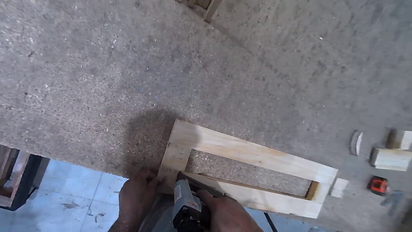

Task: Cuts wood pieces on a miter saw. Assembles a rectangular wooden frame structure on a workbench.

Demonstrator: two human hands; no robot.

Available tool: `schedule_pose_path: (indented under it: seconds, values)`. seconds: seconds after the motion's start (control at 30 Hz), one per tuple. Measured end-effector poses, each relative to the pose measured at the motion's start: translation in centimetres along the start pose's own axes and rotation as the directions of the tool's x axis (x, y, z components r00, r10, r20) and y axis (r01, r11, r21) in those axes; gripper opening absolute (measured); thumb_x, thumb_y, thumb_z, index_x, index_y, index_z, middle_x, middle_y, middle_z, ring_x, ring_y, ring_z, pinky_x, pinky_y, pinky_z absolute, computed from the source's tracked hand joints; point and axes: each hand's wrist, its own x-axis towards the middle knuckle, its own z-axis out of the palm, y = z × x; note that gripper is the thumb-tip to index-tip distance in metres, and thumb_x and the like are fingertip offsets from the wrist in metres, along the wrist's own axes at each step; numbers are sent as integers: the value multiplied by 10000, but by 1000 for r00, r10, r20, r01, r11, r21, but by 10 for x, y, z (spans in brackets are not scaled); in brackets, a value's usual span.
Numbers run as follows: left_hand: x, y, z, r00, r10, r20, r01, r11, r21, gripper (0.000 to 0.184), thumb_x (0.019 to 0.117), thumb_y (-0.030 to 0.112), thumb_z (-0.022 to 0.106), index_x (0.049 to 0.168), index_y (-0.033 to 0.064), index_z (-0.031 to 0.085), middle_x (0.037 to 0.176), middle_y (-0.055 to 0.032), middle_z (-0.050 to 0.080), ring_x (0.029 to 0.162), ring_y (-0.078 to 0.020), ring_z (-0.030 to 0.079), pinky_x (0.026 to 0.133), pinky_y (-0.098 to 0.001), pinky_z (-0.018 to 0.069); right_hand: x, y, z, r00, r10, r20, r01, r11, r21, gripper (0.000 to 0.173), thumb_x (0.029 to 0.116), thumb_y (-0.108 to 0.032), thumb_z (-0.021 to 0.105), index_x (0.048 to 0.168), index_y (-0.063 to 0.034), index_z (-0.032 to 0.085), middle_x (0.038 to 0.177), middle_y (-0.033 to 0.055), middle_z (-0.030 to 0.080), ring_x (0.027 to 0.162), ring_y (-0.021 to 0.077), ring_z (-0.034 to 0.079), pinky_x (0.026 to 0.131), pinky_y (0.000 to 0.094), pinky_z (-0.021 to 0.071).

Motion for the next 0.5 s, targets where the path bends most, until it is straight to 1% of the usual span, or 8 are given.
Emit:
schedule_pose_path:
  seconds: [0.07,0.1,0.2,0.23,0.4,0.47,0.5]
  values:
    - [0,-1,1,1000,3,-8,-3,1000,0,306,953,421,673,1016,131,749,948,-64,741,898,-261,711,820,-549,560,-1,3,0,1000,2,1,-2,1000,2,602,871,-527,681,1370,-212,564,979,152,732,954,379,718,790,596,553]
    - [0,-1,2,1000,3,-10,-3,1000,-1,309,951,426,677,1014,132,748,943,-63,739,892,-258,710,815,-547,560,0,4,-1,1000,1,6,-1,1000,3,603,868,-527,686,1367,-214,561,980,152,731,958,381,717,793,598,553]
    - [-1,0,2,1000,-5,-12,5,1000,-5,315,952,431,677,1013,132,752,933,-60,740,883,-253,711,811,-545,560,0,7,0,1000,-11,7,10,1000,8,664,867,-535,685,1455,-274,518,995,152,740,959,392,718,801,613,549]
    - [-1,0,2,1000,-6,-17,6,1000,-9,318,947,441,683,1005,136,753,927,-56,740,875,-248,710,805,-542,563,0,8,0,1000,-11,2,11,1000,5,659,872,-539,676,1456,-279,519,992,150,741,957,389,719,802,614,549]
    - [0,-2,4,999,-9,-32,9,1000,-8,332,936,464,691,995,142,751,906,-46,736,844,-233,708,783,-527,567,1,9,1,1000,18,7,-18,1000,20,605,873,-528,673,1387,-229,564,993,153,739,959,392,719,802,616,550]
    - [0,0,2,1000,-7,-19,7,1000,22,361,943,481,677,1011,133,745,918,-63,733,855,-252,708,784,-536,567,0,6,-2,999,35,17,-35,999,36,575,875,-503,677,1356,-203,578,992,156,737,968,391,718,804,610,549]
    - [-1,3,0,1000,-2,0,2,999,48,374,953,478,667,1033,121,741,953,-84,734,889,-273,709,805,-549,565,-1,4,-4,999,42,26,-43,998,41,573,876,-491,679,1356,-195,577,1002,159,735,978,393,715,811,610,548]
